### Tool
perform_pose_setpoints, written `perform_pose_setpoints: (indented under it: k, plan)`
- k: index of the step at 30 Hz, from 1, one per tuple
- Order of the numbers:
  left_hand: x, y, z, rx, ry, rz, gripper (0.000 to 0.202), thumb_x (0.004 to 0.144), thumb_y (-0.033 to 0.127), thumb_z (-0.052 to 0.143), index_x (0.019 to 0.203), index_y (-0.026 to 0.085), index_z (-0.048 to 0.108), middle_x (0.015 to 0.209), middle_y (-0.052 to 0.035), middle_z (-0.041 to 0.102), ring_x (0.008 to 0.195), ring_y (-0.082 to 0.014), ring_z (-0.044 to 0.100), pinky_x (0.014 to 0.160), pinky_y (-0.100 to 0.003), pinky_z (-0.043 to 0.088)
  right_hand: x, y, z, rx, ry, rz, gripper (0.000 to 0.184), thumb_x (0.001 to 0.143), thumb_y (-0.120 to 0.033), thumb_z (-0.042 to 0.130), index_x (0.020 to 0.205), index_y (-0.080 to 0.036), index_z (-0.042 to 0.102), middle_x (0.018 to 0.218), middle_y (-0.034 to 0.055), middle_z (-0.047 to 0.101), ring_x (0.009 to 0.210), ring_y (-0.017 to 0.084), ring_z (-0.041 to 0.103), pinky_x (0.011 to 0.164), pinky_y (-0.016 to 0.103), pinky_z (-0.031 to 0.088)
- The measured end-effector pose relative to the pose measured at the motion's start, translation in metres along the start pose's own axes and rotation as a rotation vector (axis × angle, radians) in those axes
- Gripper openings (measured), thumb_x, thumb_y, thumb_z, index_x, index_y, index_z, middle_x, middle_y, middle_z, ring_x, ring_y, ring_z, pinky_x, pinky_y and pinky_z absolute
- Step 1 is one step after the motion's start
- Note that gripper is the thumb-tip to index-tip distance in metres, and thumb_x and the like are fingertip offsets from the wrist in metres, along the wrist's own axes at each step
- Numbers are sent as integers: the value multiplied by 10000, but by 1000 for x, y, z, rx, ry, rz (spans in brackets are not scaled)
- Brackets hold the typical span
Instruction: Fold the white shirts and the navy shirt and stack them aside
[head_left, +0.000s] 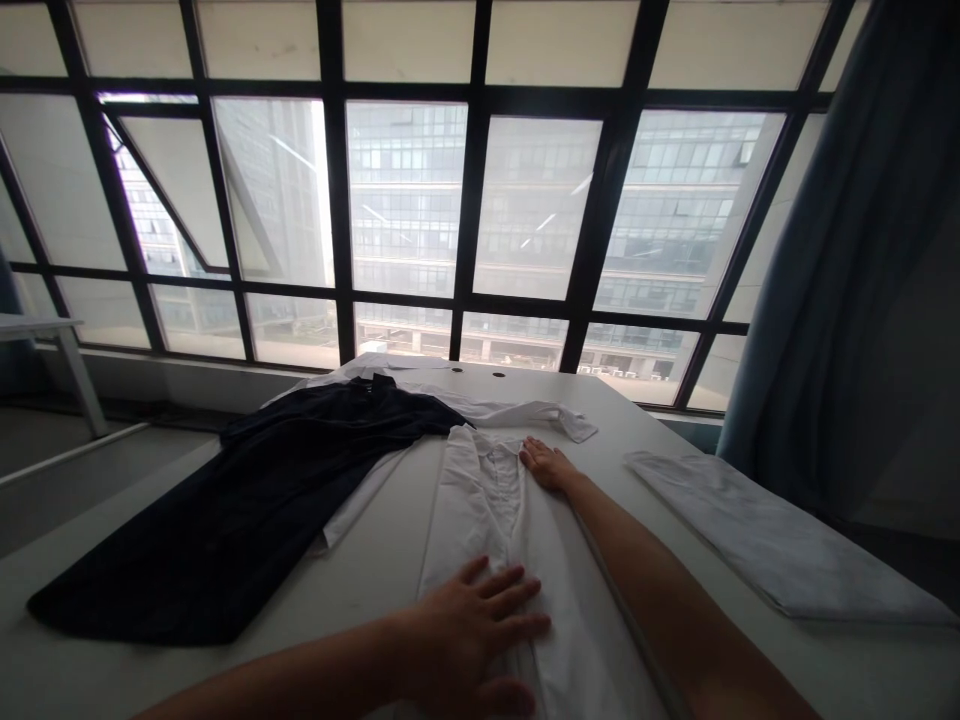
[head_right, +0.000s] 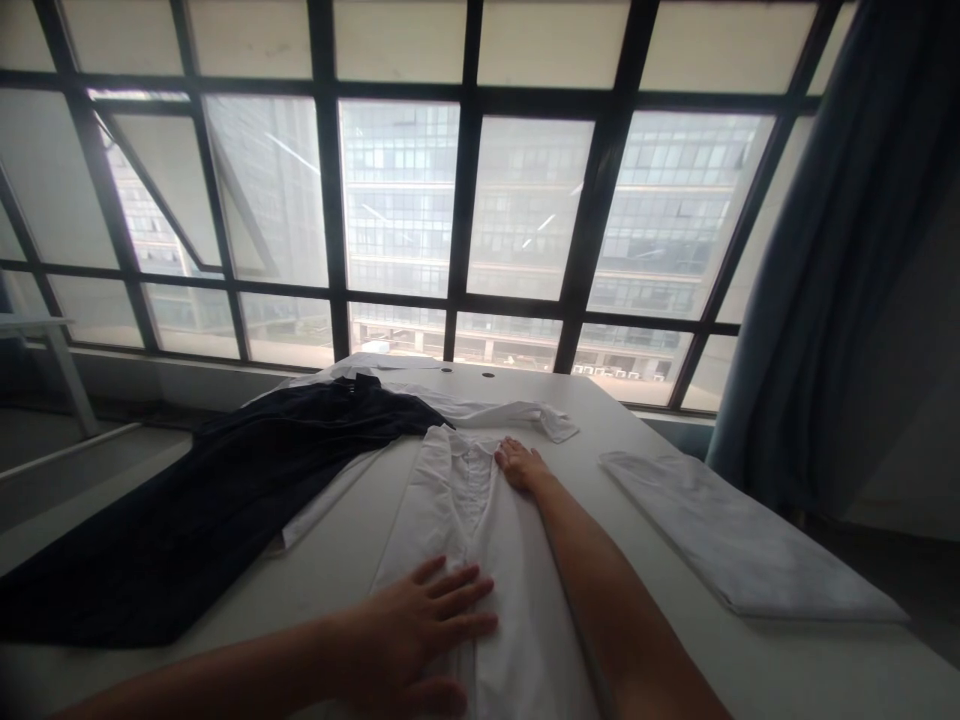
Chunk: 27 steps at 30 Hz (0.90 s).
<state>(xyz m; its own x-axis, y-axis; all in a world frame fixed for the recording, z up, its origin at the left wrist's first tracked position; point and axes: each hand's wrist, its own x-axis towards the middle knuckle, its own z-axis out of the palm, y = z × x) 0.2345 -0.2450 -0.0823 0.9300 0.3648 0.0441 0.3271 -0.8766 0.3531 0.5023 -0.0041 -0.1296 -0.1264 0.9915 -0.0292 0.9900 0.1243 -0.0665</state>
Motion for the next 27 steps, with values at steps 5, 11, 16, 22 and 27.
perform_pose_setpoints:
  k: [5, 11, 16, 22, 27]
  plan:
    - [1, -9, 7, -6, 60, 8, 713, 949, 610, 359, 1521, 197, 256, 1580, -112, 213, 1458, -276, 176, 1188, -496, 147, -8, -9, -2, -23, 113, 78, 632, 996, -470, 108, 1533, -155, 219, 1598, 130, 187, 1466, 219, 154, 1152, 478, 104]
    - [20, -86, -3, 169, 235, -263, 665, 973, 512, 361, 1496, 106, 301, 1577, -150, 207, 1469, -265, 138, 1188, -443, 184, -63, -33, 1, -25, 310, -52, 624, 993, -467, 238, 1474, -87, 356, 1537, 189, 321, 1433, 266, 247, 1160, 469, 84]
    - [54, -171, -20, 216, 170, -443, 670, 979, 545, 310, 1475, 95, 345, 1565, -169, 229, 1460, -271, 183, 1182, -438, 160, -102, -45, 6, 117, 154, -161, 643, 987, -508, 226, 1458, -105, 398, 1526, 167, 353, 1425, 263, 288, 1159, 466, 178]
    - [92, -224, -28, 256, 186, -526, 658, 995, 511, 253, 1505, 96, 280, 1584, -154, 174, 1474, -262, 112, 1178, -445, 142, -104, -44, 6, 148, 167, -168, 654, 981, -541, 229, 1452, -127, 415, 1527, 150, 360, 1424, 250, 297, 1163, 435, 207]
    - [110, -236, -29, 247, 261, -774, 650, 986, 509, 251, 1516, 133, 258, 1602, -118, 94, 1472, -294, 106, 1160, -513, 134, -103, -43, 5, 163, 172, -160, 633, 979, -531, 257, 1443, -136, 431, 1525, 136, 368, 1414, 254, 316, 1160, 441, 220]
